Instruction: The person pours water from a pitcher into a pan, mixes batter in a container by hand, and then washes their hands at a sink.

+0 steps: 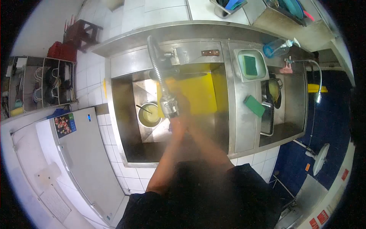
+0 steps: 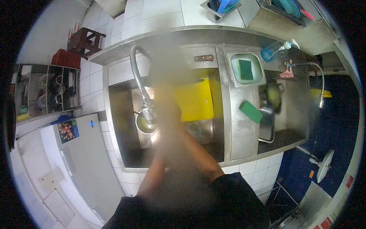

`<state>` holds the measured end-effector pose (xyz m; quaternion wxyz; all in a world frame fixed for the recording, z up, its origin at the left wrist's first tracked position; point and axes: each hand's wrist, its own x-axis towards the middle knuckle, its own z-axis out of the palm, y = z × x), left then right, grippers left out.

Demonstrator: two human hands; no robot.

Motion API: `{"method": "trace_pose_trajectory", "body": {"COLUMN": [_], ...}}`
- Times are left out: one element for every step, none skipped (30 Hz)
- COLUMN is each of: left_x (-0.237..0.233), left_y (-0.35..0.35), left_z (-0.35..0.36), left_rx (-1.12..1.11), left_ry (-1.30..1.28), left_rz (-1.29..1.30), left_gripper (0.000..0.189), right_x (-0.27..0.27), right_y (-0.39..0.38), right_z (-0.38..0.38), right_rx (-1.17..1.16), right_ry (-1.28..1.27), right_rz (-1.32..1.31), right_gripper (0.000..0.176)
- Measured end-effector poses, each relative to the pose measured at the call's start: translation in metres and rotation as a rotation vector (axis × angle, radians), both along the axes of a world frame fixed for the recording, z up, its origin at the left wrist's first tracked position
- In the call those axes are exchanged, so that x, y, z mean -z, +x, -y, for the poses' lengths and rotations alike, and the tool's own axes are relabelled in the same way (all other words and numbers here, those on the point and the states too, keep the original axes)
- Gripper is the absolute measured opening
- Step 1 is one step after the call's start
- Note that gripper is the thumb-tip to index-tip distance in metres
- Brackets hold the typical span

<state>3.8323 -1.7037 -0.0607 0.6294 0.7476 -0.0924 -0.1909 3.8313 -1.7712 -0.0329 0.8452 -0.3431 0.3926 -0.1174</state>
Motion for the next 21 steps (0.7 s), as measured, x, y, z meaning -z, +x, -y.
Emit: {"method": "trace_pose_trajectory", "body": {"left_x": [0.0, 0.004, 0.009, 0.018, 0.025, 0.029, 0.025, 0.021, 0.018, 0.019, 0.024, 0.031, 0.036, 0.039, 0.042, 0.044, 0.042, 0.04, 0.038, 0.034, 0.025], "left_y": [0.008, 0.029, 0.047, 0.061, 0.069, 0.06, 0.043, 0.025, 0.01, 0.01, 0.015, 0.013, 0.008, 0.011, 0.014, 0.015, 0.015, 0.015, 0.016, 0.02, 0.028], "left_z": [-0.002, -0.004, -0.008, -0.011, -0.013, -0.019, -0.025, -0.03, -0.034, -0.034, -0.032, -0.04, -0.051, -0.049, -0.044, -0.042, -0.036, -0.026, -0.014, -0.002, 0.008], "left_rx": [0.096, 0.232, 0.382, 0.519, 0.66, 0.701, 0.682, 0.644, 0.606, 0.609, 0.642, 0.68, 0.724, 0.758, 0.788, 0.744, 0.65, 0.502, 0.337, 0.162, 0.04], "left_ry": [0.04, 0.051, 0.091, 0.161, 0.239, 0.304, 0.338, 0.362, 0.365, 0.364, 0.36, 0.365, 0.37, 0.362, 0.354, 0.338, 0.308, 0.248, 0.12, -0.06, -0.269], "left_rz": [0.093, 0.135, 0.125, 0.142, 0.184, 0.295, 0.397, 0.483, 0.513, 0.509, 0.523, 0.52, 0.513, 0.524, 0.541, 0.507, 0.415, 0.262, 0.027, -0.208, -0.433], "left_gripper": [0.027, 0.027, 0.027, 0.027, 0.027, 0.027, 0.027, 0.027, 0.027, 0.027, 0.028, 0.029, 0.03, 0.031, 0.032, 0.032, 0.032, 0.032, 0.032, 0.032, 0.032], "right_x": [-0.017, -0.027, -0.026, -0.018, -0.001, 0.019, 0.033, 0.035, 0.026, 0.017, 0.004, -0.01, -0.019, -0.018, -0.015, -0.011, 0.001, 0.024, 0.045, 0.071, 0.071], "right_y": [-0.011, -0.018, -0.019, -0.018, -0.014, -0.009, -0.004, -0.004, -0.007, -0.009, -0.012, -0.018, -0.022, -0.022, -0.022, -0.023, -0.022, -0.018, -0.016, -0.014, -0.01], "right_z": [-0.009, -0.021, -0.027, -0.031, -0.033, -0.03, -0.026, -0.012, 0.006, 0.012, 0.01, 0.003, -0.007, -0.009, -0.011, -0.009, -0.009, -0.01, -0.008, -0.008, -0.005], "right_rx": [-0.072, -0.14, -0.174, -0.166, -0.14, -0.063, 0.018, 0.091, 0.142, 0.138, 0.091, -0.001, -0.119, -0.142, -0.142, -0.11, -0.047, 0.042, 0.131, 0.201, 0.274], "right_ry": [-0.153, -0.37, -0.541, -0.59, -0.661, -0.524, -0.372, -0.11, 0.163, 0.245, 0.184, -0.054, -0.432, -0.585, -0.655, -0.584, -0.46, -0.31, -0.213, -0.259, -0.327], "right_rz": [-0.035, -0.068, -0.092, -0.112, -0.138, -0.103, -0.043, 0.036, 0.1, 0.129, 0.13, 0.074, -0.015, -0.046, -0.058, -0.043, -0.025, 0.01, 0.063, 0.127, 0.197], "right_gripper": [0.04, 0.039, 0.039, 0.039, 0.038, 0.038, 0.038, 0.037, 0.037, 0.037, 0.037, 0.037, 0.037, 0.036, 0.036, 0.036, 0.037, 0.037, 0.037, 0.037, 0.037]}}
